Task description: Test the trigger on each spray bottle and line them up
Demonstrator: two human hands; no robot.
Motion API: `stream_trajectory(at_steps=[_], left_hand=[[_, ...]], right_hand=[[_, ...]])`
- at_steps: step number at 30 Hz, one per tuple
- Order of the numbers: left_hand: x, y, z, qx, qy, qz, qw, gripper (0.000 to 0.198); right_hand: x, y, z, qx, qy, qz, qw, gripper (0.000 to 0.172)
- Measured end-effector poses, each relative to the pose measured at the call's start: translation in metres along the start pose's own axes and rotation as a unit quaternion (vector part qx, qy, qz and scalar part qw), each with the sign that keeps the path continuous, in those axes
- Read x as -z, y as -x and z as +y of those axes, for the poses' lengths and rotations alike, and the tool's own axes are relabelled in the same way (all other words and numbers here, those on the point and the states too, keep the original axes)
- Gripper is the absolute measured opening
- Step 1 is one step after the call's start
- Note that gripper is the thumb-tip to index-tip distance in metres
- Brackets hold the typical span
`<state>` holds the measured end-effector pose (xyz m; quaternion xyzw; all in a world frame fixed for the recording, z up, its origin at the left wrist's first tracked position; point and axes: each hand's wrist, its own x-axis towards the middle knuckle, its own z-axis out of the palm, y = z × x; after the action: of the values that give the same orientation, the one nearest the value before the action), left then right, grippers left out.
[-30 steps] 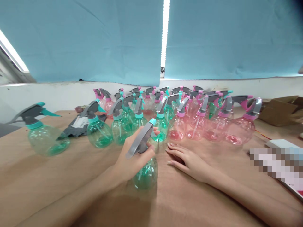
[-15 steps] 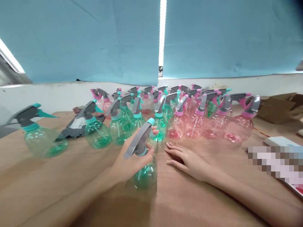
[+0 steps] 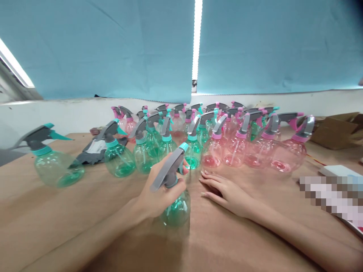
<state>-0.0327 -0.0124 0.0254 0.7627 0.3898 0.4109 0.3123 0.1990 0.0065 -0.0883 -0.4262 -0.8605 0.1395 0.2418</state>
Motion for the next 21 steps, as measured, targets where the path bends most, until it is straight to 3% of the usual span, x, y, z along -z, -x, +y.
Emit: stream_trajectory(at_steps=[5, 12, 21], left_hand=[[0.0001, 0.0002, -0.0032, -0.005, -0.002, -0.01, 1.0, 0.022], [-0.0017, 0.0015, -0.005, 0.02, -0.027, -0.003, 0.999, 0.056], [-0.0037, 0.0021, -0.0064, 0.013, -0.026, 0.012, 1.0, 0.046]], right_hand=[[0.0007, -0.0003, -0.0007, -0.001, 0.012, -0.007, 1.0, 0.049], [0.0015, -0.0007, -0.0008, -0.001, 0.01, -0.009, 1.0, 0.049], [0.0012, -0.0008, -0.0003, -0.001, 0.013, -0.016, 1.0, 0.05]])
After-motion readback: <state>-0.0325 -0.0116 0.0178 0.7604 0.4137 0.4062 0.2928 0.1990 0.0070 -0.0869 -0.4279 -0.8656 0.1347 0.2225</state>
